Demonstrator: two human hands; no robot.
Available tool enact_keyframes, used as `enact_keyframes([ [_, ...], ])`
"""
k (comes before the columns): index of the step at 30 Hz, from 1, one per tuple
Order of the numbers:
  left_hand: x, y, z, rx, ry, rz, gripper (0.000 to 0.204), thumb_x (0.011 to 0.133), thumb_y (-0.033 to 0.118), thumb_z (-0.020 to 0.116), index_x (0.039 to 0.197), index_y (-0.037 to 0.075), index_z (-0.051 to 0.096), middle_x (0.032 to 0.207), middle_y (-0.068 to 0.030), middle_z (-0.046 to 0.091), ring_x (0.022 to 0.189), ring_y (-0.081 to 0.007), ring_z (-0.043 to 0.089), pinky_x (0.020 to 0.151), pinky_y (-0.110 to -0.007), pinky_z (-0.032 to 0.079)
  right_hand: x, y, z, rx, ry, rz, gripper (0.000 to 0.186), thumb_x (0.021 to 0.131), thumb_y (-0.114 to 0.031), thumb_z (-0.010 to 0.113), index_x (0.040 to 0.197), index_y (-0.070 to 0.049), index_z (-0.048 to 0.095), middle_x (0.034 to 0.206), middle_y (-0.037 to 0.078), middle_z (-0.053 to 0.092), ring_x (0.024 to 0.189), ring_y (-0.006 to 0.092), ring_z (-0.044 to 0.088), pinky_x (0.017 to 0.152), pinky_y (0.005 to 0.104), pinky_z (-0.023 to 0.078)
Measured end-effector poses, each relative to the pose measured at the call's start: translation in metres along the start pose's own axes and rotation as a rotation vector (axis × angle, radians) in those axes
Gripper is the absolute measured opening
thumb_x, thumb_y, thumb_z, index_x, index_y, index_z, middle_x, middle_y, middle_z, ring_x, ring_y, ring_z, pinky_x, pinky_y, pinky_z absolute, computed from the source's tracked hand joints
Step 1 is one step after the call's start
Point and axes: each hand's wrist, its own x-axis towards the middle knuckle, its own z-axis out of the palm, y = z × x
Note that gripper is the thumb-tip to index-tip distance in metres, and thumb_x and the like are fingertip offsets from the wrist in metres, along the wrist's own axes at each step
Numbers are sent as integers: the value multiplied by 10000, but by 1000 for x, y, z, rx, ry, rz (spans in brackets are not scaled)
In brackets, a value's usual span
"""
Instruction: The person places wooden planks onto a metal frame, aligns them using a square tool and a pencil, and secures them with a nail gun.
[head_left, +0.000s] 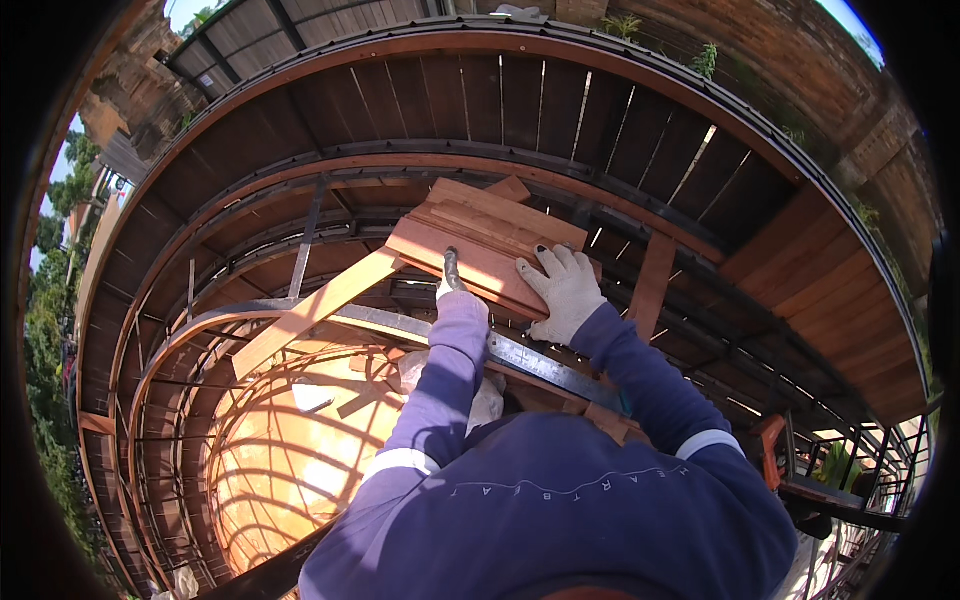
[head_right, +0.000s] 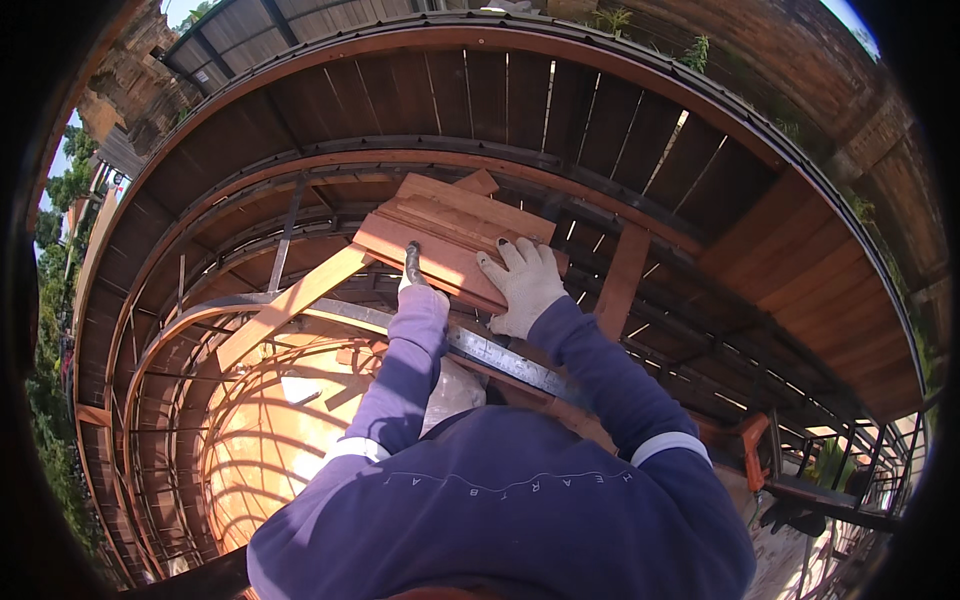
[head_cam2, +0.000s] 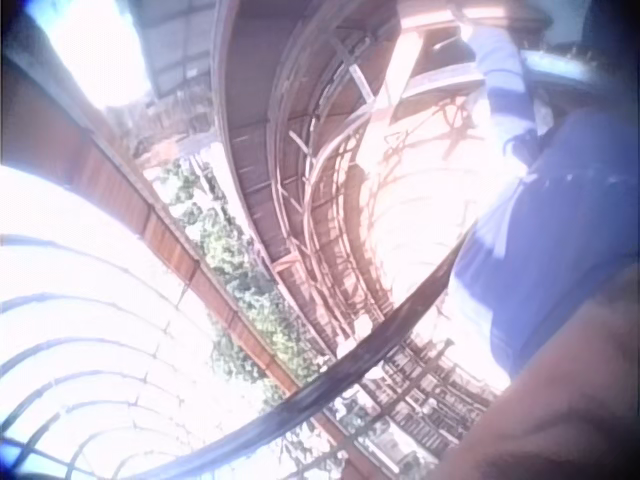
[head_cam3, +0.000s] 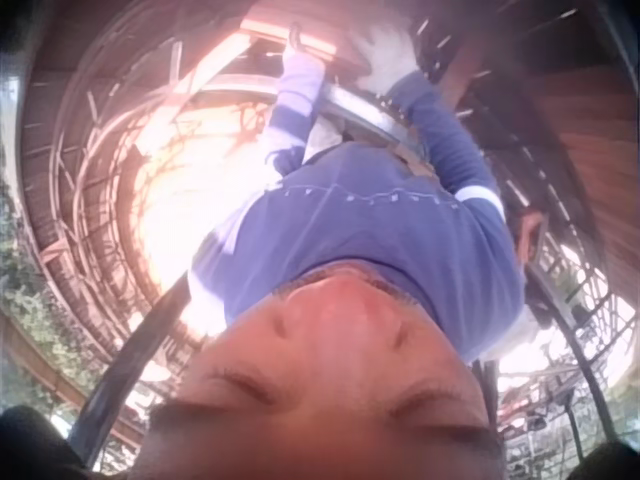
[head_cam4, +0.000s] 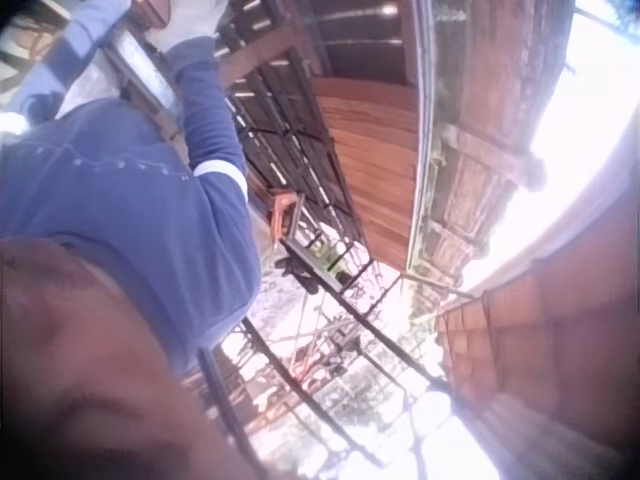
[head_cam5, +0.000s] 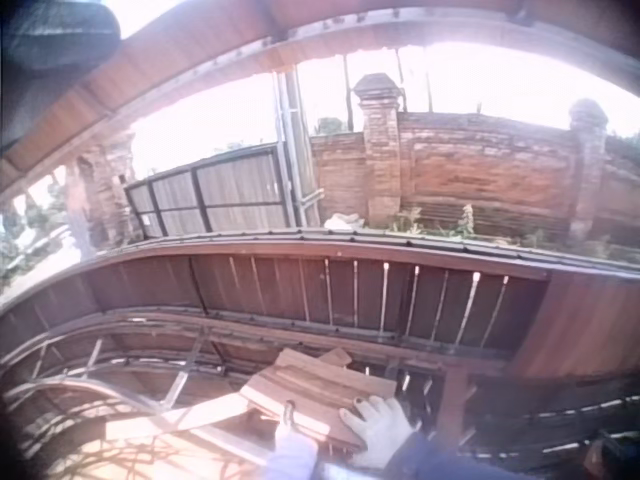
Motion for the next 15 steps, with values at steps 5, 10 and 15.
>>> enact_keyframes([
  [5, -5, 16, 20, 46, -13, -145, 804, 799, 593, 780, 1339, 28, 591, 1292, -118, 634, 1045, -287, 618, 949, -402, 508, 1, -1, 7, -5, 31, 0, 953, 653, -478, 794, 1485, -141, 474, 1498, 191, 455, 1382, 386, 388, 1156, 522, 271],
  [10, 26, 0, 20, 93, -44, -105, 816, 775, 606, 795, 1311, 22, 599, 1238, -134, 660, 998, -301, 650, 936, -426, 536, 3, 9, 6, 44, 75, 22, 890, 672, -440, 799, 1454, -132, 505, 1461, 179, 490, 1382, 374, 395, 1168, 513, 269],
  [15, 34, 0, -6, -109, -102, -13, 685, 764, 391, 860, 1283, 14, 621, 1260, -99, 643, 1079, -287, 609, 974, -394, 497, -31, 6, 15, 296, 341, 118, 753, 685, -295, 801, 1360, -49, 574, 1387, 222, 535, 1320, 406, 469, 1131, 505, 357],
])
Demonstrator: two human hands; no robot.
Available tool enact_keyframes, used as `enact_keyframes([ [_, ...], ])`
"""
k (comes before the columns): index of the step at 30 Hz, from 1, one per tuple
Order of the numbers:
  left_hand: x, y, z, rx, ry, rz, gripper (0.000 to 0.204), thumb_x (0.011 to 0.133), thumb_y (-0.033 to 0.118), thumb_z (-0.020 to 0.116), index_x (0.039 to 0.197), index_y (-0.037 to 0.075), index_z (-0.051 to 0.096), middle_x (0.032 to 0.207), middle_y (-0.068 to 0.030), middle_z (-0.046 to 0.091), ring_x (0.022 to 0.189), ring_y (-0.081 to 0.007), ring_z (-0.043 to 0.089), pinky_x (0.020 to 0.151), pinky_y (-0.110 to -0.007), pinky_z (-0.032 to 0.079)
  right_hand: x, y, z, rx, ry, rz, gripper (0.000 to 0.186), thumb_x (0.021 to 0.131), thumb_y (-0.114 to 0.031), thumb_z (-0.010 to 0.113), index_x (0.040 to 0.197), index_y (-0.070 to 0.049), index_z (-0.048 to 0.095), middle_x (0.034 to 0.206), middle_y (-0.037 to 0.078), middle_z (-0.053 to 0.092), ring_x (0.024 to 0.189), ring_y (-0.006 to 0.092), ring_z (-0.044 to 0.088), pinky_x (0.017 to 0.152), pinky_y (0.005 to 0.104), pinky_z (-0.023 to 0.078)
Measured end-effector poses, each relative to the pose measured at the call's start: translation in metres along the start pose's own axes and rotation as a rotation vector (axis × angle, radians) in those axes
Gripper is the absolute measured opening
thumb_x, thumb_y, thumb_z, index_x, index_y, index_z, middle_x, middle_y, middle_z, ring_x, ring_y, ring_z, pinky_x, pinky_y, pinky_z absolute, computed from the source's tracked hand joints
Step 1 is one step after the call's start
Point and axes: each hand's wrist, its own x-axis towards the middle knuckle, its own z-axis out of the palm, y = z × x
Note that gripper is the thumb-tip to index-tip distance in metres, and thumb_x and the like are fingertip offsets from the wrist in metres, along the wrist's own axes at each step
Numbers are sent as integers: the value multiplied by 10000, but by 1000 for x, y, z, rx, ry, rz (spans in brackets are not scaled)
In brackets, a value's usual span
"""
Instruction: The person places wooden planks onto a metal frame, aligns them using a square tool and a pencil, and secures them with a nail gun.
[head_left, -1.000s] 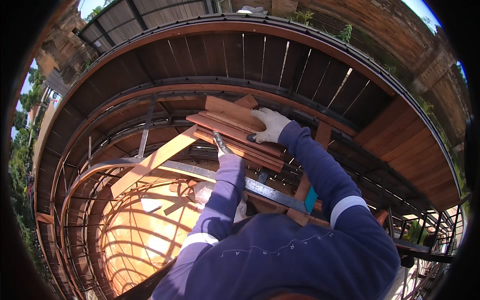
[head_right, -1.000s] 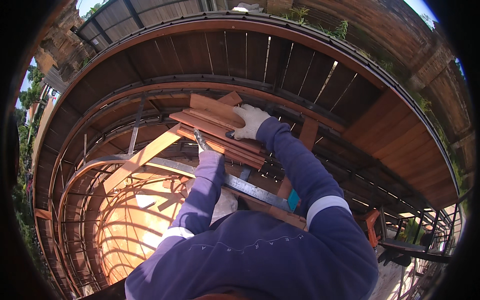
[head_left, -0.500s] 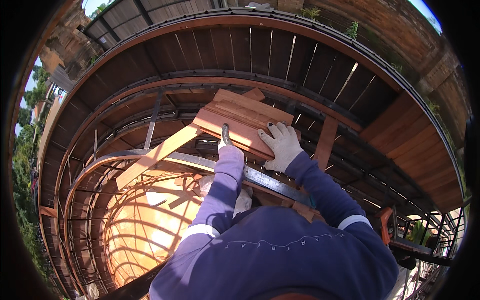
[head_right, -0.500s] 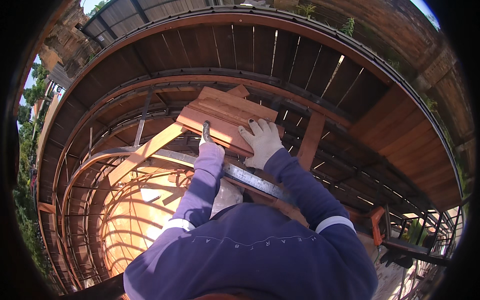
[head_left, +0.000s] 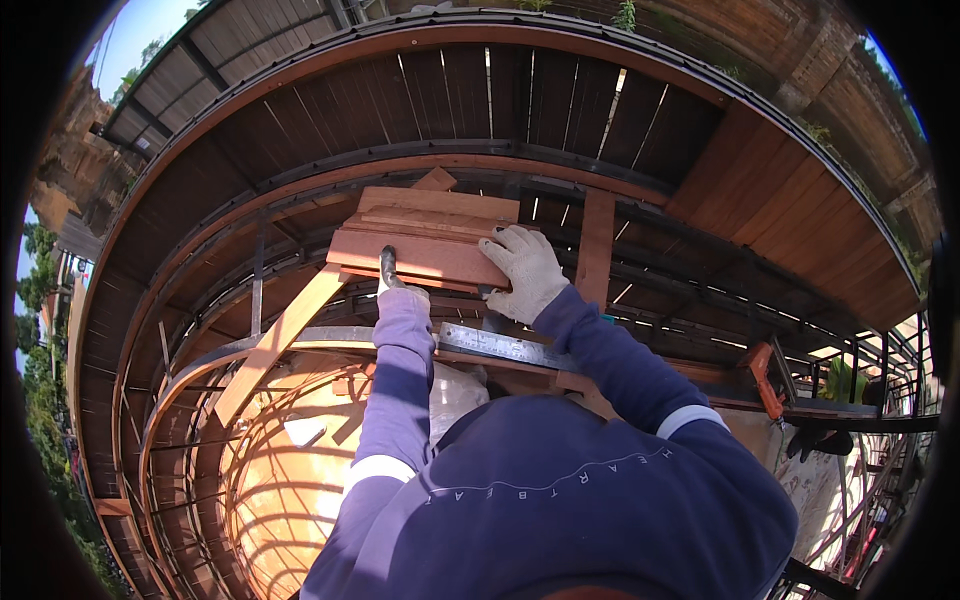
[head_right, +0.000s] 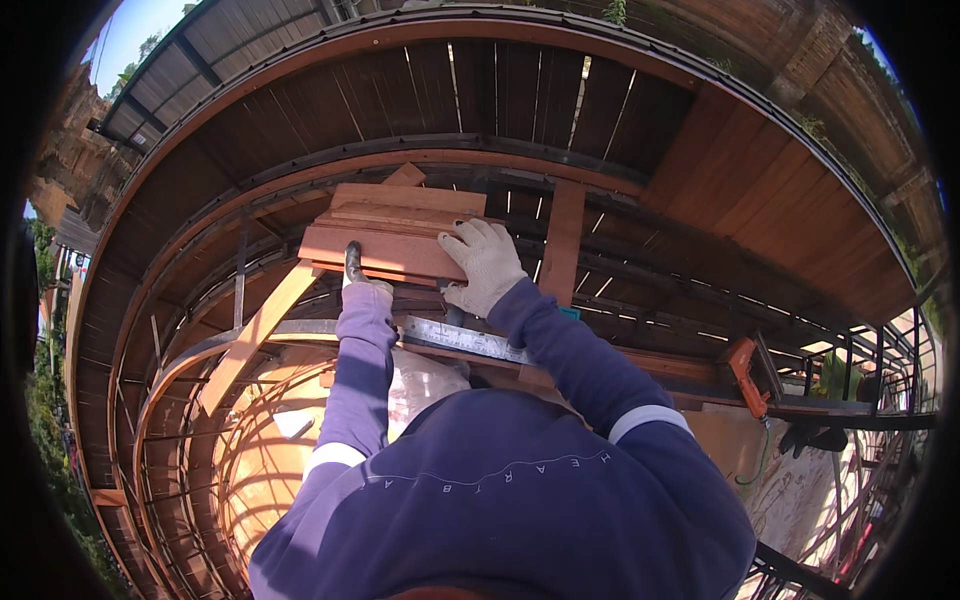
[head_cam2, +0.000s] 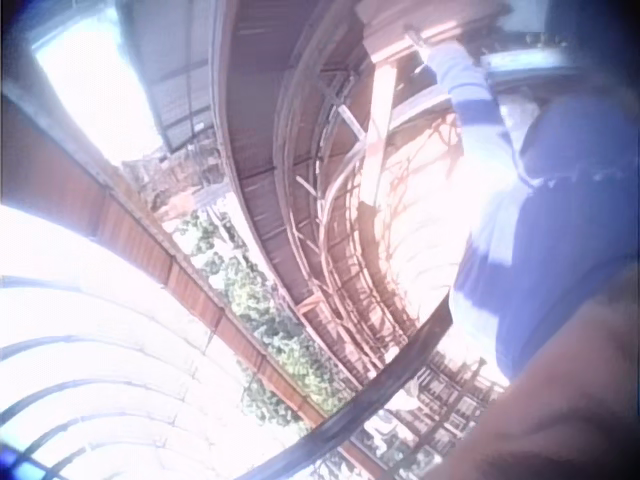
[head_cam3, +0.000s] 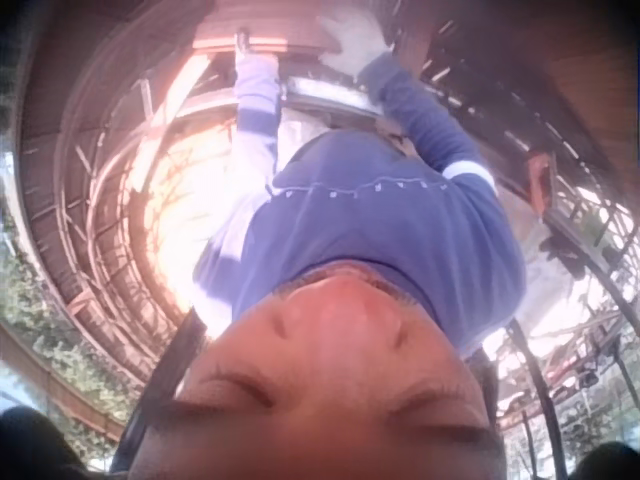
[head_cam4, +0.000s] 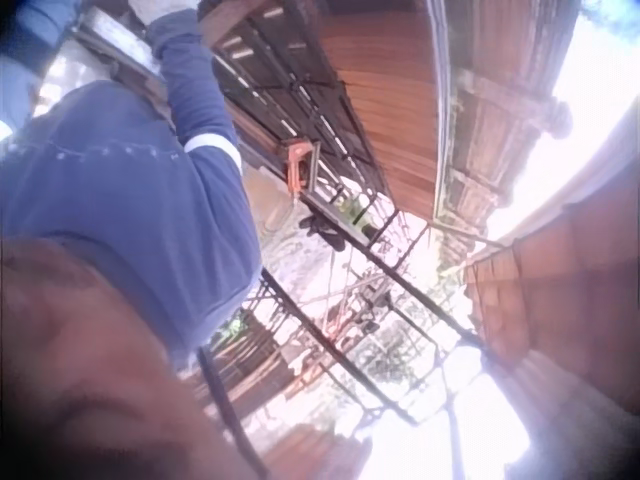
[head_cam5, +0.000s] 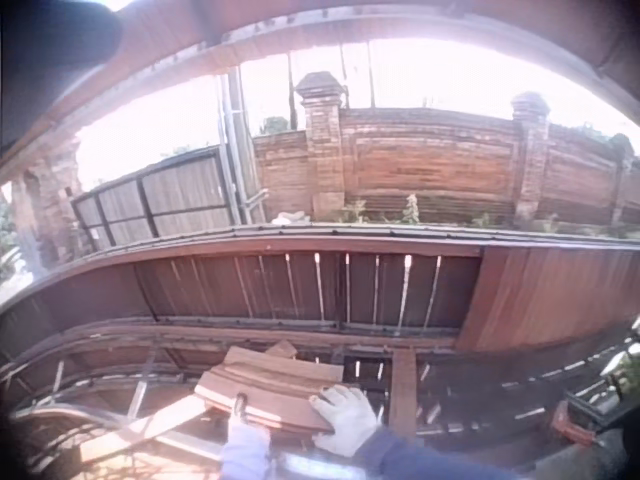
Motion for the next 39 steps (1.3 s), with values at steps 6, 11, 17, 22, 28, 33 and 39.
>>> enact_keyframes([
  [6, 14, 6, -17, 41, 136, -144, 479, 707, 403, 899, 1066, 176, 675, 688, 42, 377, 490, -130, 238, 469, -320, 252, -66, 21, 14, 164, 177, 420, 765, 754, -222, 776, 1427, -5, 484, 1434, 262, 494, 1308, 435, 482, 1118, 470, 405],
  [11, 6, 12, -14, 92, 120, -153, 605, 717, 451, 880, 1206, 189, 640, 887, -3, 459, 667, -140, 378, 625, -346, 358, -31, 35, 48, 1044, 355, 786, 865, 869, -231, 644, 1555, 55, 202, 1428, 326, 476, 1325, 380, 517, 1110, 367, 382],
  [17, 7, 9, -9, 50, 30, -123, 827, 747, 481, 843, 1430, 135, 533, 1469, -105, 521, 1237, -293, 512, 1085, -468, 384, 6, 23, 65, 758, 246, 877, 841, 874, -320, 639, 1536, 43, 268, 1365, 324, 542, 1277, 402, 552, 1086, 366, 400],
  [22, 21, 7, -12, 74, 84, -172, 835, 745, 517, 823, 1431, 142, 529, 1487, -89, 510, 1330, -324, 464, 1155, -575, 285, 2, 25, 80, 772, 330, 799, 775, 879, -264, 641, 1514, 51, 327, 1366, 315, 550, 1276, 385, 557, 1079, 344, 409],
  [28, 5, 12, -3, 25, -26, -88, 821, 752, 543, 808, 1416, 134, 552, 1517, -92, 471, 1381, -303, 412, 1163, -555, 282, 1, 24, 88, 714, 340, 795, 758, 891, -252, 624, 1514, 57, 325, 1409, 293, 535, 1309, 380, 535, 1099, 341, 390],
  [33, 30, 17, -35, 180, -33, 83, 912, 821, 608, 719, 1559, 202, 369, 1627, -61, 323, 1461, -312, 323, 1189, -538, 252, -11, 30, 81, 1024, 438, 768, 709, 919, -208, 564, 1531, 45, 313, 1418, 258, 542, 1314, 349, 533, 1112, 344, 371],
  [39, 18, 44, -45, -85, 7, -42, 800, 865, 591, 691, 1534, 268, 395, 1635, -3, 283, 1489, -297, 277, 1193, -566, 232, -42, 12, 45, 1332, 404, 903, 760, 924, -273, 561, 1546, 50, 266, 1491, 268, 463, 1401, 356, 446, 1154, 341, 316],
])
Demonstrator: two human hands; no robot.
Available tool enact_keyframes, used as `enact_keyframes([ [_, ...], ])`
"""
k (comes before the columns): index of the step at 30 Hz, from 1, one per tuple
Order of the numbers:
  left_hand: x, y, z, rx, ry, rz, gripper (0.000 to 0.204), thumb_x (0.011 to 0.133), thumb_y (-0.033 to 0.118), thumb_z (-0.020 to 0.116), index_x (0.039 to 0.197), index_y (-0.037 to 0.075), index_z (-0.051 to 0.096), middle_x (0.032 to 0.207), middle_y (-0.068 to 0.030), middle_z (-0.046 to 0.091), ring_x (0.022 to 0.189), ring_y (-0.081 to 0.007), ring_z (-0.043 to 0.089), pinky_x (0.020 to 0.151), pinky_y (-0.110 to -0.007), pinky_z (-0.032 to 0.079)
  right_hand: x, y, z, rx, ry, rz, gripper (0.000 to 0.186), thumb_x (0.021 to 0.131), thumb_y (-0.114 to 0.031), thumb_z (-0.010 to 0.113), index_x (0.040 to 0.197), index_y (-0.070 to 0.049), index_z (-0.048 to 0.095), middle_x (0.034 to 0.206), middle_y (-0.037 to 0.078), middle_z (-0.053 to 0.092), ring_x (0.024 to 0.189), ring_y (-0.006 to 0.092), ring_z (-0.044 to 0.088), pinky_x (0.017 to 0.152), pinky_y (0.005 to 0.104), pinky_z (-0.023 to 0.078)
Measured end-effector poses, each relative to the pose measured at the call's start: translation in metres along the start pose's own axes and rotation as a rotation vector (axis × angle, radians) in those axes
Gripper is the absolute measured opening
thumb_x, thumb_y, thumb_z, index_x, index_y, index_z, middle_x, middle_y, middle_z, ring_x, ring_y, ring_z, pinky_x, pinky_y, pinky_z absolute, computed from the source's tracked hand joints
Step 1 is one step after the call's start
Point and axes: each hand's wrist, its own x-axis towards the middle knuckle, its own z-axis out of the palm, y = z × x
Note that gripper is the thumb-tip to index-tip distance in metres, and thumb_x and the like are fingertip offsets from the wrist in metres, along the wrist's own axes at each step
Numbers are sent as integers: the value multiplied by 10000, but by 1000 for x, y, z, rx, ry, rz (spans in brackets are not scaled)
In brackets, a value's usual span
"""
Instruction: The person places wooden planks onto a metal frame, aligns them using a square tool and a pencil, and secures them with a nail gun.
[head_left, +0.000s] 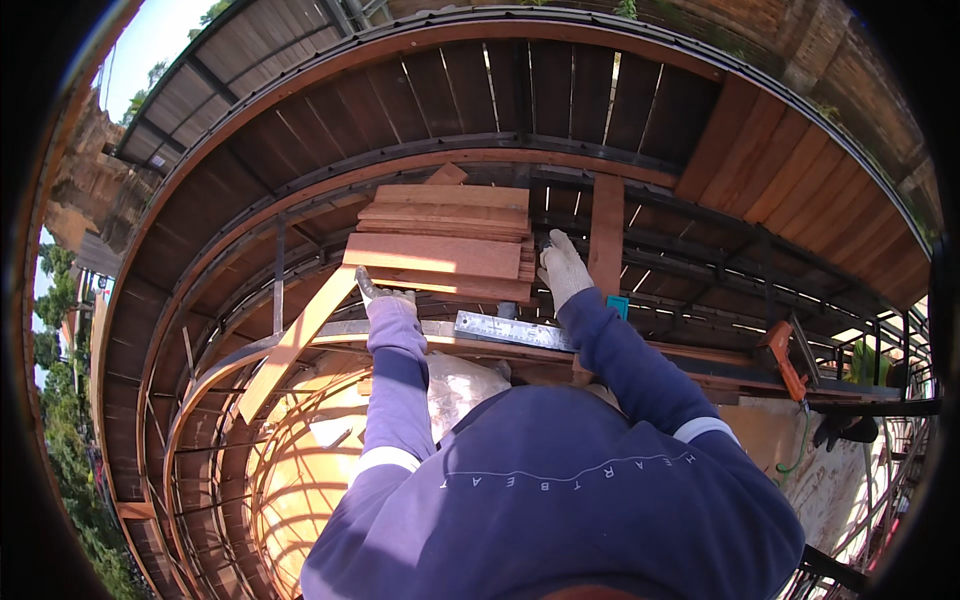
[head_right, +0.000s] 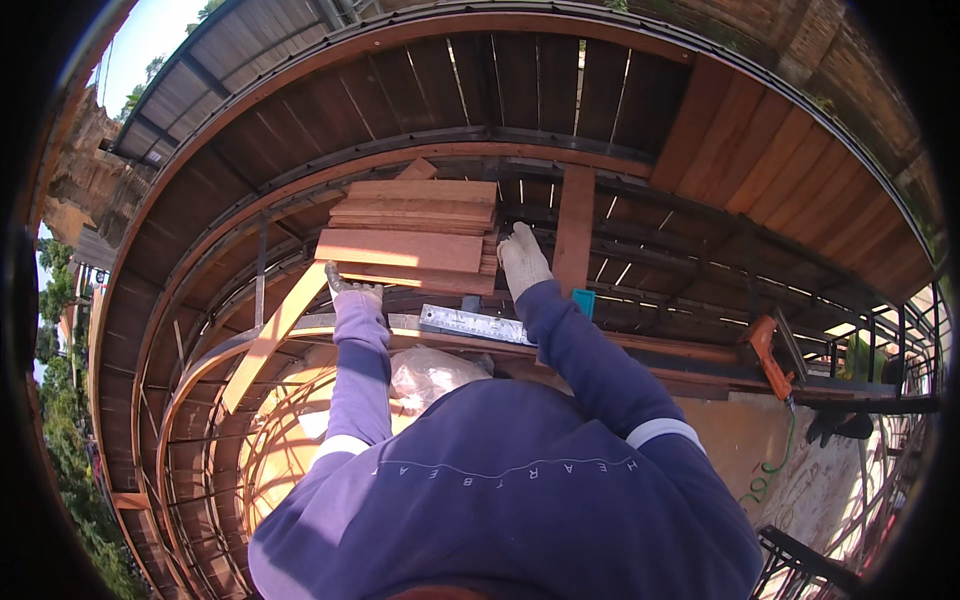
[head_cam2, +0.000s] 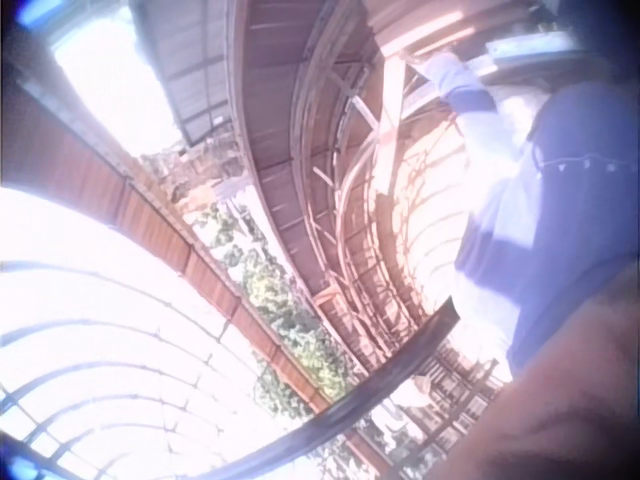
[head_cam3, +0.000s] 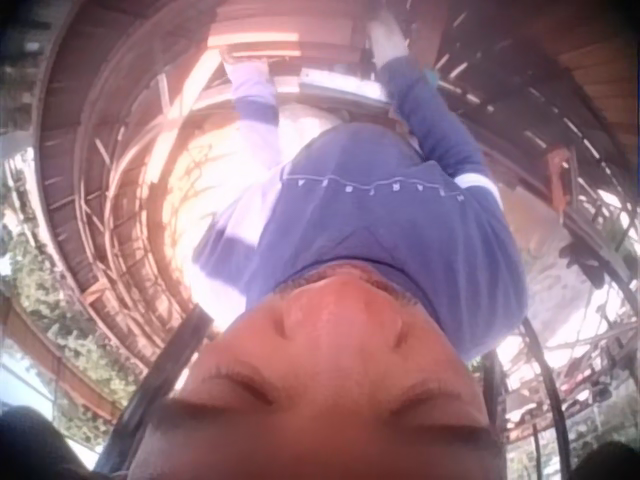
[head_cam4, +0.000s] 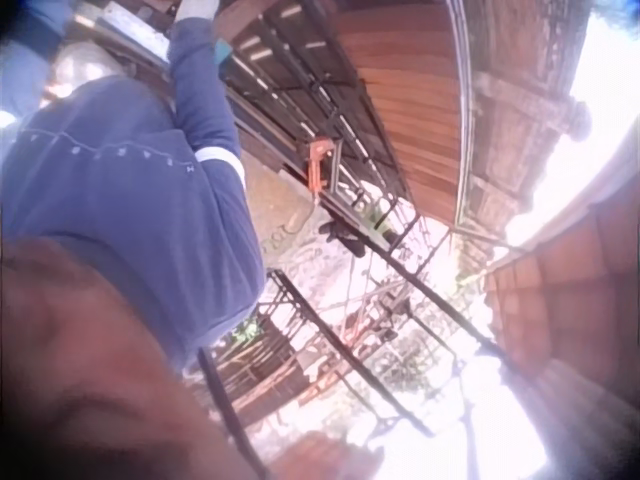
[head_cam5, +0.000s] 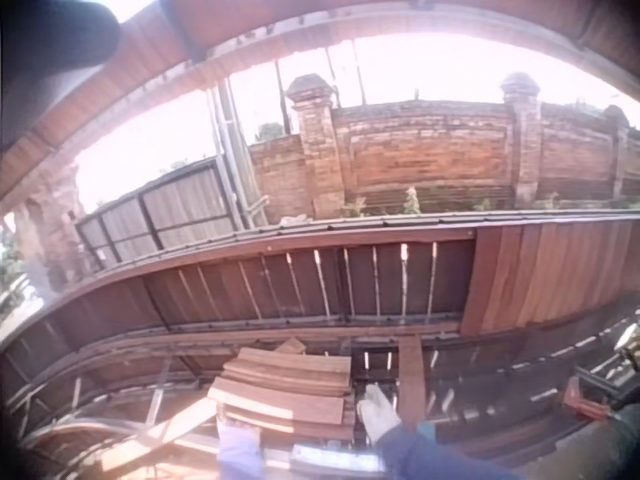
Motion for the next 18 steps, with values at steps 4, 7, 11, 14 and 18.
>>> enact_keyframes([
  [4, 1, 9, -3, 73, -40, 43, 797, 816, 632, 717, 1487, 304, 436, 1633, -70, 259, 1492, -303, 269, 1197, -564, 231, -4, 25, 2, -346, -62, -74, 787, 912, -285, 602, 1541, 52, 270, 1451, 288, 493, 1363, 369, 484, 1141, 342, 329],
  [7, 1, 15, -13, 108, -82, 10, 822, 813, 623, 718, 1505, 311, 404, 1670, -104, 142, 1535, -313, 174, 1218, -533, 195, -13, 12, 10, -460, -103, -31, 790, 901, -280, 618, 1546, 31, 286, 1488, 303, 441, 1405, 367, 436, 1150, 334, 319],
  [11, -25, 22, -20, 281, 73, 261, 766, 854, 523, 728, 1455, 158, 422, 1497, -110, 386, 1403, -298, 382, 1127, -455, 358, -27, -11, -18, -111, -142, -174, 675, 884, 33, 571, 1522, 17, 353, 1498, 196, 474, 1402, 303, 455, 1160, 368, 358],
  [14, -38, 26, -59, 581, -140, 656, 587, 990, 240, 634, 1489, 69, 375, 1433, -129, 476, 1281, -234, 488, 1027, -396, 462, -55, -53, -80, -231, -17, -360, 624, 872, 49, 581, 1477, 20, 429, 1451, 188, 522, 1364, 257, 495, 1123, 351, 415],
  [18, -105, 3, -45, 863, -309, 647, 424, 952, 113, 690, 1333, -9, 549, 1311, -151, 579, 1158, -202, 584, 1024, -336, 479, -62, -46, -159, -711, 191, -123, 697, 854, -132, 673, 1478, 35, 410, 1217, 198, 633, 1070, 249, 649, 961, 338, 518],
])
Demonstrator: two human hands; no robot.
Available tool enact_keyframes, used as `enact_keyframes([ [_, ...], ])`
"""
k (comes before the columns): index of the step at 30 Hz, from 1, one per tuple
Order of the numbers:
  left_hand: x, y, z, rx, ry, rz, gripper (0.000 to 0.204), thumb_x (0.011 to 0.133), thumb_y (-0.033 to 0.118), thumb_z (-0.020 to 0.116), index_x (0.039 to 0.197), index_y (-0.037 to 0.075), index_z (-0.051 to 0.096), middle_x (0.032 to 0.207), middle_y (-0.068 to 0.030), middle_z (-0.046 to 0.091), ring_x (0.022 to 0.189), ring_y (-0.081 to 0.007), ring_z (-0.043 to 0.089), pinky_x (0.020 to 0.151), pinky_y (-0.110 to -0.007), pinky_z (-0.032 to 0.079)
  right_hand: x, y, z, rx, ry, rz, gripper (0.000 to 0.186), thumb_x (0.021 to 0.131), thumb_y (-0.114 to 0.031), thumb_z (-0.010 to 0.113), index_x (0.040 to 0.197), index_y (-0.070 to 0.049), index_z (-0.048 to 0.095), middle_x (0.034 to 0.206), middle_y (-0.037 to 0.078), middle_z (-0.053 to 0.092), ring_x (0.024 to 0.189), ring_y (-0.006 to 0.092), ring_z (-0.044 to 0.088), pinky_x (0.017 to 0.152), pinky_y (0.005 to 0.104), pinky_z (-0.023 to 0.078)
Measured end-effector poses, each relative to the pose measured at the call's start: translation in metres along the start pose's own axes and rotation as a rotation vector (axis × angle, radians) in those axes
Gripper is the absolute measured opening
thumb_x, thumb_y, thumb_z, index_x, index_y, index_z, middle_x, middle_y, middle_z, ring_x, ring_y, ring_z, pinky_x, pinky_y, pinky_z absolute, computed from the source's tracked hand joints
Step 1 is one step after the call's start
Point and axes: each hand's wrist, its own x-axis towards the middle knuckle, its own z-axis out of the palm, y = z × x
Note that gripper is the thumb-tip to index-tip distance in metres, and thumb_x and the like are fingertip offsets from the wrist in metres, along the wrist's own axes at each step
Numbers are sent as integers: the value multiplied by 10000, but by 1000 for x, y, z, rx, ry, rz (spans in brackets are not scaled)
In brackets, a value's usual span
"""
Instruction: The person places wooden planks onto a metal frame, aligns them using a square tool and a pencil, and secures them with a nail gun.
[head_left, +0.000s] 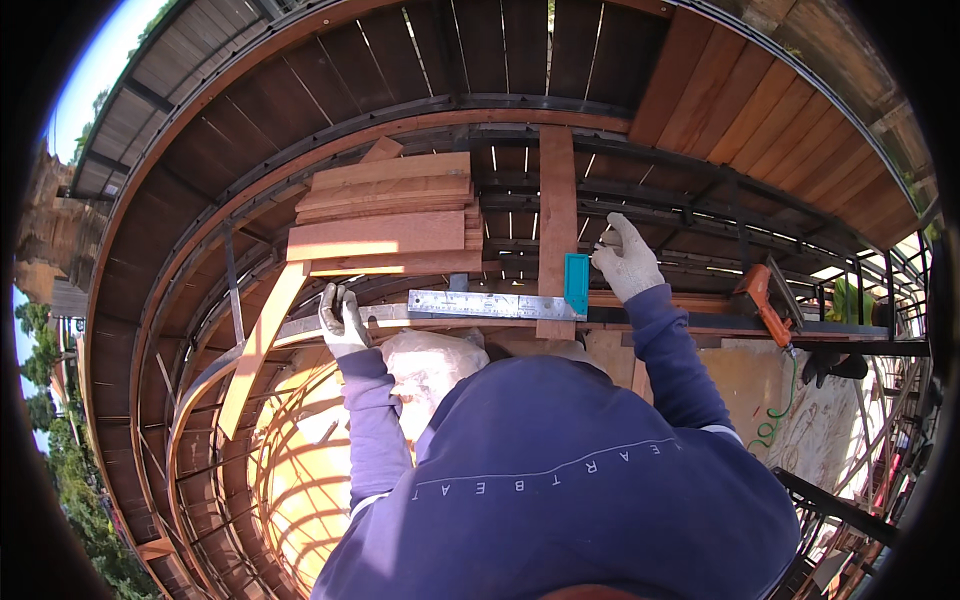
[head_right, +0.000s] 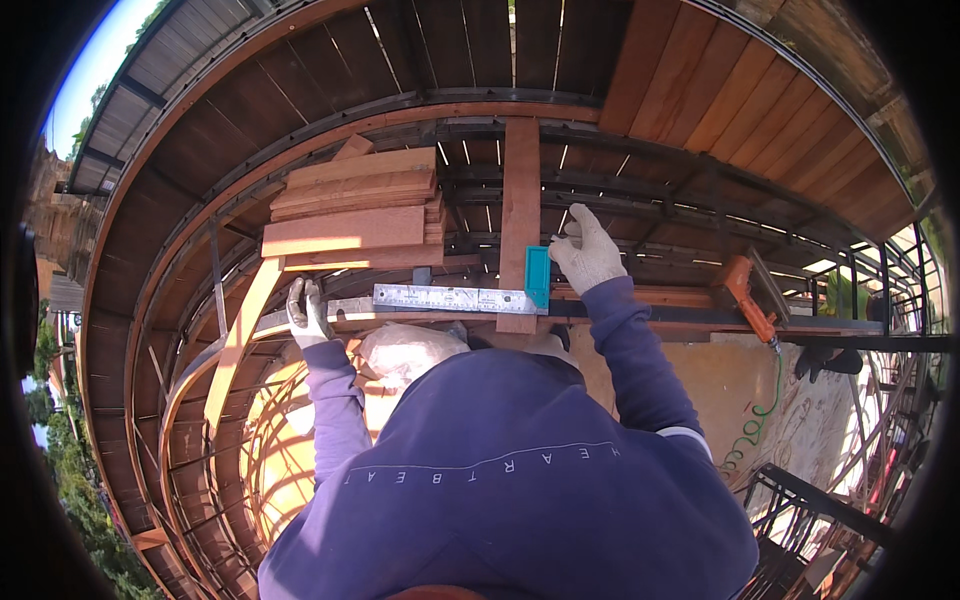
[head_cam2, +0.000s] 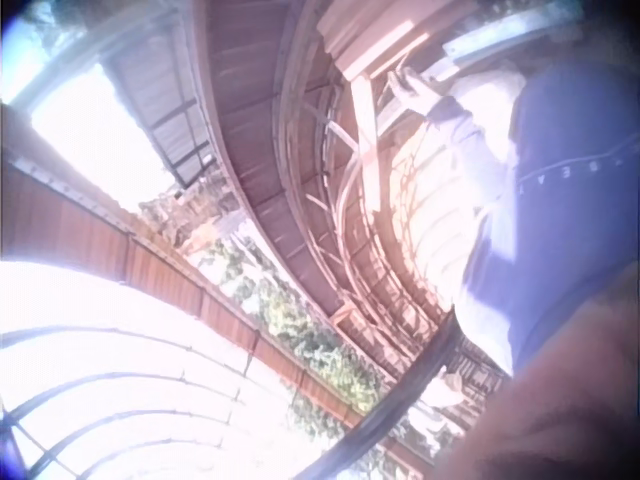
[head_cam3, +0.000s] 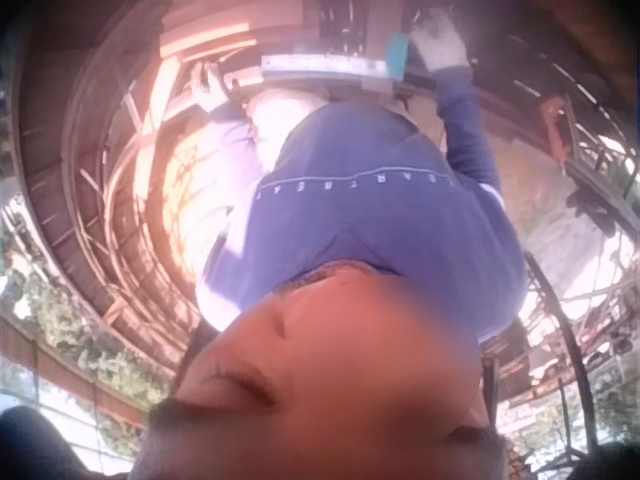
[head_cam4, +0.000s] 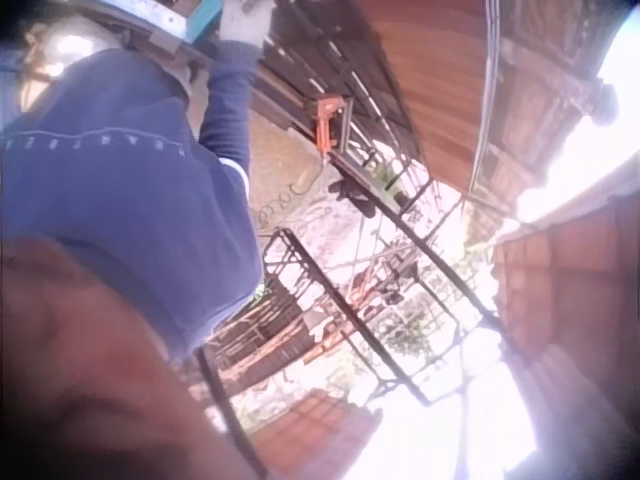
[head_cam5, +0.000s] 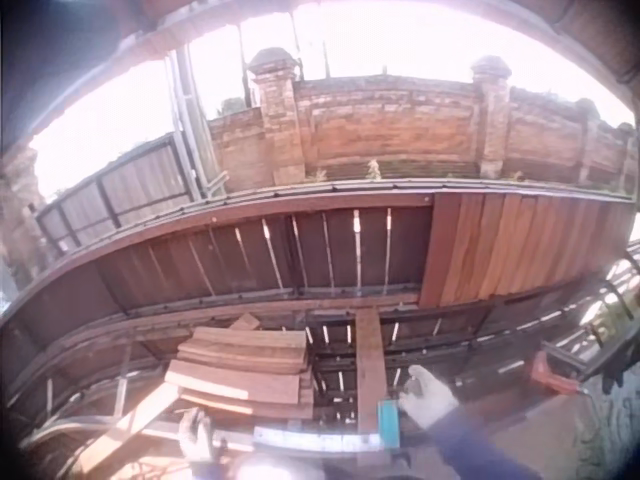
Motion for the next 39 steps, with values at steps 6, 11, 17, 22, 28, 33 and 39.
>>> enact_keyframes([
  [6, -40, -20, 39, 990, -378, 321, 576, 826, 374, 758, 1307, 97, 605, 1243, -130, 651, 1219, -280, 576, 1176, -540, 257, -16, -1, 6, -10, -389, 176, 554, 849, -195, 620, 1340, 46, 534, 977, 143, 691, 899, 207, 664, 834, 328, 525],
  [11, -38, -6, 52, 967, -374, 208, 437, 818, 271, 742, 1208, 88, 667, 1161, -133, 692, 1141, -277, 627, 1120, -504, 363, -20, -4, 10, -158, -318, 108, 424, 833, -193, 602, 1182, 46, 623, 944, 154, 701, 833, 218, 673, 814, 342, 534],
  [17, -74, 27, 62, -316, -154, -330, 304, 929, 120, 714, 1230, 95, 672, 996, -48, 669, 943, -164, 642, 839, -305, 547, -30, 11, 3, 192, -219, 49, 400, 835, -30, 549, 1220, 62, 610, 1015, 85, 680, 845, 126, 637, 750, 291, 539],
  [22, -114, 47, 55, -905, 18, -286, 282, 1006, 308, 637, 1176, 83, 631, 1027, -55, 666, 917, -209, 663, 836, -367, 582, -32, -10, -10, 434, -380, 6, 428, 868, -15, 498, 1284, 42, 576, 1059, 65, 650, 812, 94, 611, 714, 253, 527],
  [28, -111, 115, -28, -866, 233, -45, 456, 913, 475, 724, 1092, 94, 550, 886, -32, 535, 821, -218, 579, 751, -407, 518, 15, -7, 24, 349, -330, 169, 387, 904, -89, 534, 1271, 29, 511, 884, 56, 601, 668, 96, 565, 613, 261, 500],
  [33, -139, 149, -72, -827, 249, 96, 337, 943, 392, 698, 1054, 93, 588, 964, -48, 603, 813, -208, 575, 734, -388, 498, 37, 3, 39, 230, -215, 181, 458, 878, -132, 627, 1282, 38, 494, 902, 67, 598, 649, 121, 569, 562, 288, 508],
  [39, -185, 129, -77, -439, 373, 199, 287, 1019, 239, 615, 1186, 5, 598, 1023, -123, 628, 857, -207, 618, 755, -381, 553, 56, 78, 49, 602, -528, 329, 265, 887, -105, 590, 1141, -36, 556, 979, 46, 589, 912, 209, 632, 795, 386, 587],
])
